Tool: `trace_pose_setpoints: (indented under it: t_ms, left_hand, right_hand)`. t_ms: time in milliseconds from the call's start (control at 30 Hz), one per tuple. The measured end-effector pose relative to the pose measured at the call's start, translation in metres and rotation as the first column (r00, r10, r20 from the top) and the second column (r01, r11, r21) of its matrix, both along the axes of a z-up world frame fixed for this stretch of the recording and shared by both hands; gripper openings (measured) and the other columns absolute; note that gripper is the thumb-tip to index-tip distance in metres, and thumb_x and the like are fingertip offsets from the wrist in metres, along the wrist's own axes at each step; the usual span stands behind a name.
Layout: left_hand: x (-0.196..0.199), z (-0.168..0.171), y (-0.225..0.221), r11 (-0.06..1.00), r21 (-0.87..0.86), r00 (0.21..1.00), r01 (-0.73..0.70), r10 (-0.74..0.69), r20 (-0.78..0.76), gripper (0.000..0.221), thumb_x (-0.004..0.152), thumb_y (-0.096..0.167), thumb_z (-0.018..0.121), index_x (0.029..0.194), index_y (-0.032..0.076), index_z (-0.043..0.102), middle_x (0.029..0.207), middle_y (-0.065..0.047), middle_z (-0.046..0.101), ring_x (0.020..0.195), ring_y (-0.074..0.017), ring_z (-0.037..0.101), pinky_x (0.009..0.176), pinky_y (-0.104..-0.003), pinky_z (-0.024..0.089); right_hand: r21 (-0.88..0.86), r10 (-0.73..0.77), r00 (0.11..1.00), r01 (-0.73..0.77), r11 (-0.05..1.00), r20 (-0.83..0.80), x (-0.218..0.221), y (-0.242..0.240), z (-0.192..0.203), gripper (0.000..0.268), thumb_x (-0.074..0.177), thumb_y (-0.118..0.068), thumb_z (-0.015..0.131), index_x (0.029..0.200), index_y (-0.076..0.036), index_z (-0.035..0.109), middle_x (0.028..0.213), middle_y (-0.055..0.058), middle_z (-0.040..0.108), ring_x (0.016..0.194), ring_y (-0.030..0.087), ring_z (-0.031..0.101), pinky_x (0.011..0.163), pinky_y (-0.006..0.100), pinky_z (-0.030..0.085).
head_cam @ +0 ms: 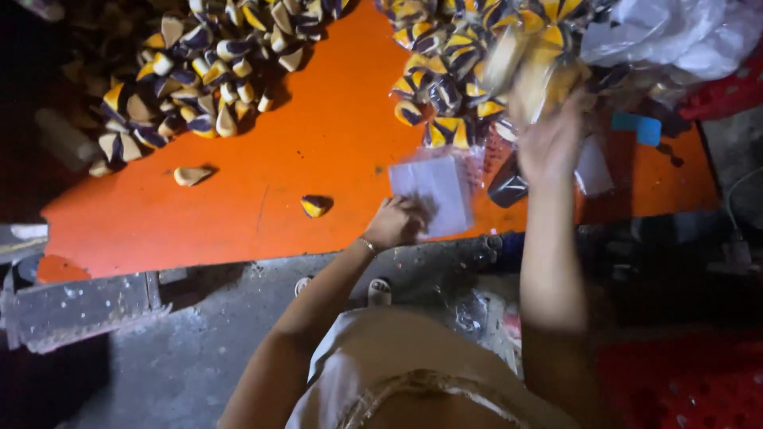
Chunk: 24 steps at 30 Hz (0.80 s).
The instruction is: The person repeatedly picks up small triangular snacks from a pile on an orange table and places them into clear plastic bags. The person then seals the bags and sets them aside. The process is repeated continuously.
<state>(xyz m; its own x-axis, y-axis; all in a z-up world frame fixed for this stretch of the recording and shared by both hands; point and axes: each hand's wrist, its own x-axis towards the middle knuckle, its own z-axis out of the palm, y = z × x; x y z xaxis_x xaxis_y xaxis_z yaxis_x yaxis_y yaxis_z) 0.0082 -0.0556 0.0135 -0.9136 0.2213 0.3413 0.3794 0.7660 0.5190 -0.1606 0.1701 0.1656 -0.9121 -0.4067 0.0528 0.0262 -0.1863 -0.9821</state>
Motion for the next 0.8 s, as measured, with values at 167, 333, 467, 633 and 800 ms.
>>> trace_pose_setpoints:
  t_ms: [167,333,467,633,800]
  left_hand:
    - [-0.007,0.044,-0.003,0.974,0.099,0.942,-0.202,0.166,0.293,0.026,0.079,0.04,0.068,0.094,0.018,0.071,0.085,-0.006,0.071,0.09,-0.0321,0.072,0.075,-0.05,0.055]
    - [-0.025,-0.005,-0.039,0.953,0.05,0.953,-0.298,0.294,0.077,0.021,0.087,0.031,0.066,0.104,0.017,0.064,0.083,-0.003,0.072,0.084,-0.0271,0.074,0.073,-0.044,0.058]
    - [0.003,0.041,-0.065,0.797,0.39,0.883,-0.46,0.363,0.299,0.02,0.102,0.04,0.052,0.12,0.031,0.049,0.091,-0.006,0.075,0.084,-0.0411,0.072,0.076,-0.056,0.056]
    - [0.131,0.108,-0.141,0.476,0.828,0.934,-0.297,-0.034,0.354,0.028,0.104,0.03,0.052,0.095,0.005,0.062,0.084,-0.008,0.062,0.085,-0.0252,0.061,0.082,-0.042,0.049]
    - [0.208,0.045,-0.271,0.595,-0.137,0.47,-0.792,0.737,0.485,0.017,0.089,0.045,0.07,0.096,0.034,0.08,0.087,0.002,0.078,0.081,-0.0316,0.075,0.071,-0.045,0.06]
  right_hand:
    - [0.062,0.038,0.992,-0.03,0.998,-0.118,0.007,-0.035,-0.037,0.052,0.093,-0.031,0.077,0.135,-0.026,0.048,0.139,0.016,0.052,0.131,0.04,0.058,0.108,0.049,0.053]
    - [0.764,0.389,0.883,-0.055,0.642,-0.263,0.049,-0.069,-0.102,0.017,0.087,-0.016,0.08,0.104,-0.015,0.077,0.093,0.008,0.078,0.094,0.028,0.074,0.085,0.038,0.057]
    - [0.429,0.339,0.923,-0.236,0.872,-0.181,0.052,-0.113,-0.097,0.014,0.104,-0.017,0.068,0.111,-0.005,0.071,0.067,0.009,0.07,0.041,0.015,0.061,0.049,0.029,0.058]
    - [0.575,0.56,0.787,-0.341,0.744,-0.258,0.071,-0.192,-0.087,0.015,0.092,0.001,0.064,0.096,-0.009,0.075,0.071,0.006,0.072,0.065,0.018,0.07,0.071,0.031,0.057]
    - [0.84,0.976,0.212,-0.539,0.068,0.057,0.141,-0.354,-0.035,0.017,0.087,-0.014,0.068,0.098,-0.013,0.081,0.096,0.016,0.075,0.094,0.037,0.07,0.091,0.047,0.052]
